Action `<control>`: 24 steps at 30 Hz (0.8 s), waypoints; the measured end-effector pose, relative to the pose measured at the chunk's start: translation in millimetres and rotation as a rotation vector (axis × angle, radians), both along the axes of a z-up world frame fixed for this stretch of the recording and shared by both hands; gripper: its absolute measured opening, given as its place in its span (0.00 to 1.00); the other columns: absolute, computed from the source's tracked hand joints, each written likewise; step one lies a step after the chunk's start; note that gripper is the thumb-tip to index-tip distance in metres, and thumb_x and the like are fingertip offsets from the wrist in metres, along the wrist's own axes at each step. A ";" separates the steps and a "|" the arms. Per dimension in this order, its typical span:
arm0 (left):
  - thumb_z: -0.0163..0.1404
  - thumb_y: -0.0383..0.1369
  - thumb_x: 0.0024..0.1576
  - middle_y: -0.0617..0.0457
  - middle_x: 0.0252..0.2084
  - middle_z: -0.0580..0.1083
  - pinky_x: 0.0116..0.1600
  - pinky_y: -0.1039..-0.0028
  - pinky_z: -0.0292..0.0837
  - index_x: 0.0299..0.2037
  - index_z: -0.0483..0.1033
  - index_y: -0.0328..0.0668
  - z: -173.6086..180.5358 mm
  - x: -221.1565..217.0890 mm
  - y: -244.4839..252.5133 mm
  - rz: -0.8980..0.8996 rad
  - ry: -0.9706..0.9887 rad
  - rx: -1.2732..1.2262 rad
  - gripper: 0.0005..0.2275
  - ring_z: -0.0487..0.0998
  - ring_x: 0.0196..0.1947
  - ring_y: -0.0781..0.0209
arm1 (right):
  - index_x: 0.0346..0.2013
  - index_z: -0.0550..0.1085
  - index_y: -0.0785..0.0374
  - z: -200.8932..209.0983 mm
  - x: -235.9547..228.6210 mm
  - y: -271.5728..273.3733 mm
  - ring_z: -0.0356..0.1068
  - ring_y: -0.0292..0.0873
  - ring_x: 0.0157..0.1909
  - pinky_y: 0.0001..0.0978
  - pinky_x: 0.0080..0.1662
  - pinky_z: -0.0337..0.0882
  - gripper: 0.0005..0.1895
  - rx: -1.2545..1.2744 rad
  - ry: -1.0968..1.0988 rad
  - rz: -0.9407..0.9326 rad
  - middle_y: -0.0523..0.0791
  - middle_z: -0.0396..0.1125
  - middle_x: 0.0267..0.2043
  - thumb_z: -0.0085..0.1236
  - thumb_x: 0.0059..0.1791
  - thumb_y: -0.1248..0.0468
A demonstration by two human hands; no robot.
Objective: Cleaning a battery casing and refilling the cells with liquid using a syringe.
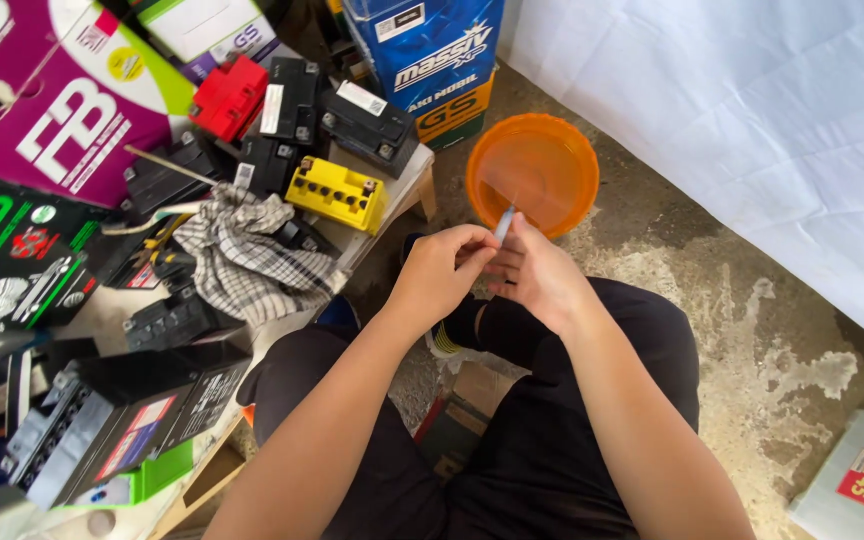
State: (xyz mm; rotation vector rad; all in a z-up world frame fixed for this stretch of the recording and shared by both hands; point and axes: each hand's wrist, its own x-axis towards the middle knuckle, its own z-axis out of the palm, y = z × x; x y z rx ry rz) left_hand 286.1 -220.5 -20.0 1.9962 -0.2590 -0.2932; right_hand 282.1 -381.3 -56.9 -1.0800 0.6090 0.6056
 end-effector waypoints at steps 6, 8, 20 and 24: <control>0.54 0.32 0.60 0.48 0.38 0.82 0.44 0.69 0.83 0.44 0.81 0.44 -47.5 23.2 -18.3 0.016 0.159 -0.002 0.06 0.85 0.36 0.59 | 0.42 0.71 0.58 -79.8 29.3 -8.3 0.69 0.41 0.37 0.40 0.43 0.72 0.18 0.047 0.122 -0.113 0.38 0.63 0.32 0.56 0.54 0.47; 0.54 0.34 0.60 0.49 0.39 0.82 0.44 0.70 0.83 0.45 0.80 0.45 -57.1 25.2 -23.7 0.034 0.230 -0.033 0.07 0.85 0.36 0.61 | 0.40 0.72 0.56 -83.6 32.7 -11.0 0.69 0.38 0.36 0.39 0.43 0.71 0.16 0.044 0.139 -0.140 0.36 0.63 0.31 0.56 0.54 0.47; 0.55 0.31 0.61 0.41 0.44 0.80 0.40 0.76 0.82 0.53 0.76 0.33 -108.7 40.3 -39.5 0.092 0.595 -0.177 0.13 0.84 0.38 0.63 | 0.41 0.75 0.55 -151.9 37.0 -18.5 0.69 0.44 0.37 0.39 0.44 0.69 0.21 0.135 0.320 -0.217 0.39 0.62 0.29 0.54 0.53 0.42; 0.56 0.31 0.60 0.41 0.44 0.80 0.47 0.73 0.81 0.53 0.77 0.35 -112.3 41.0 -37.8 0.118 0.615 -0.155 0.13 0.84 0.44 0.61 | 0.41 0.72 0.55 -169.0 36.2 -19.8 0.69 0.44 0.38 0.41 0.47 0.68 0.22 0.148 0.354 -0.161 0.39 0.62 0.30 0.53 0.52 0.40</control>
